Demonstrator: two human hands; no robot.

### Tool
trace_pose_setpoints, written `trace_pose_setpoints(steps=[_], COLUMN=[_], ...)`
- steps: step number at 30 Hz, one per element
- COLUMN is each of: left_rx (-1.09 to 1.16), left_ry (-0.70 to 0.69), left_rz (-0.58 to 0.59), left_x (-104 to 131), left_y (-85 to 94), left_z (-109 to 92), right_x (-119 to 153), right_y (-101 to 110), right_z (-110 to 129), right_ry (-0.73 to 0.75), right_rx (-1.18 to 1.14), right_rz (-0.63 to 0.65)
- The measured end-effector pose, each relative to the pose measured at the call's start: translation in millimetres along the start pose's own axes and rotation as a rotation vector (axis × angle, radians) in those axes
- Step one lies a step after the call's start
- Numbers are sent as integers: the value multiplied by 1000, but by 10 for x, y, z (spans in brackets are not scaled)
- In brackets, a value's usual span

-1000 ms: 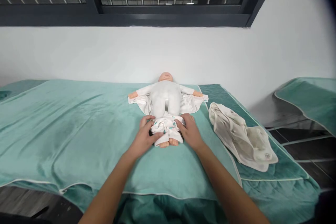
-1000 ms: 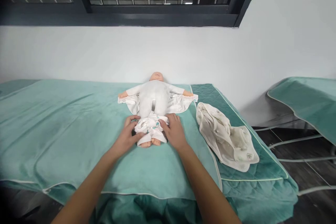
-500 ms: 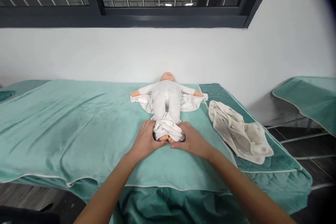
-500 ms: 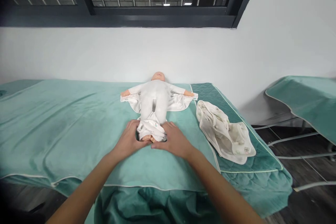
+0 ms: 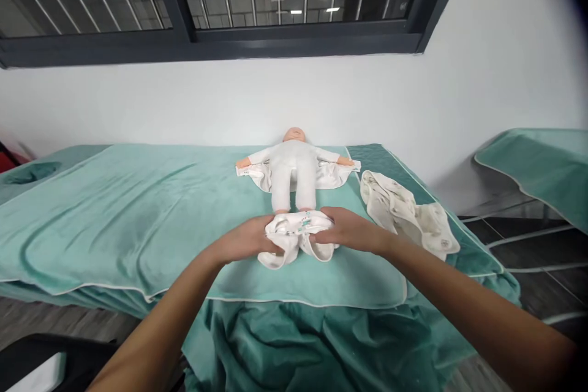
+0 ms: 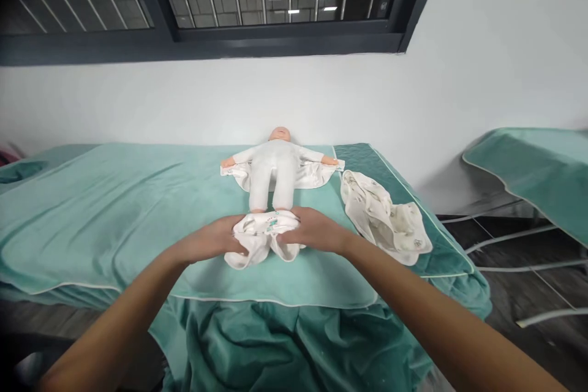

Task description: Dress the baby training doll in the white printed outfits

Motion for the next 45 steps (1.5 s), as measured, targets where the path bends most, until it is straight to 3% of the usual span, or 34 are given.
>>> trace_pose_setpoints(steps=[3,6,10,11,13,15,20,22,25,28,30,34,37,40,42,45], left_rx=[70,90,-218,-286,-370,-467,-680,-743,-755,-621,-473,-236,-244,-339,-228,-200], left_ry=[-29,-72,-25,4,42,23,-174,-271,-430,-510,-513,-371,-194,-122,-136,-226], left_rz=[58,119,409,398,213,41,-360,-537,-747,-866,-900,-947,-1020,-1027,-879,-729], left_x=[62,156,359,396,423,417,374,398,408,280,122,-215,-379,-521,-685,-949], left_y=[38,197,475,567,770,913,1026,985,875,838,899,1166,1312,1221,1019,713], left_z=[-178,-473,-1113,-1291,-1633,-1907,-2298,-2383,-2426,-2282,-2058,-1322,-688,-224,-12,130], right_x=[163,331,534,576,631,664,764,786,715,465,202,-462,-1009,-1517,-1839,-2304], right_y=[98,281,589,665,831,1007,1339,1353,1203,923,723,369,188,280,475,890], right_z=[164,397,790,890,1106,1335,1756,1841,1921,1951,1924,1691,1351,1011,815,506], right_ry=[53,125,195,192,196,231,322,367,488,589,618,615,500,464,481,472], right_rx=[-168,-218,79,189,364,454,408,295,29,-209,-322,-365,-67,154,223,263], right_rz=[140,293,494,518,445,245,-267,-352,-299,-130,-36,3,-69,-292,-426,-598])
Point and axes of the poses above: each hand's wrist, its own x-axis away from the middle knuckle, its own y-axis out of the back of the hand, z = x × y, the point moved 4 cm from there along -x, towards the middle knuckle, and after that the axes turned 4 degrees about -y, right-handed, at the moved point
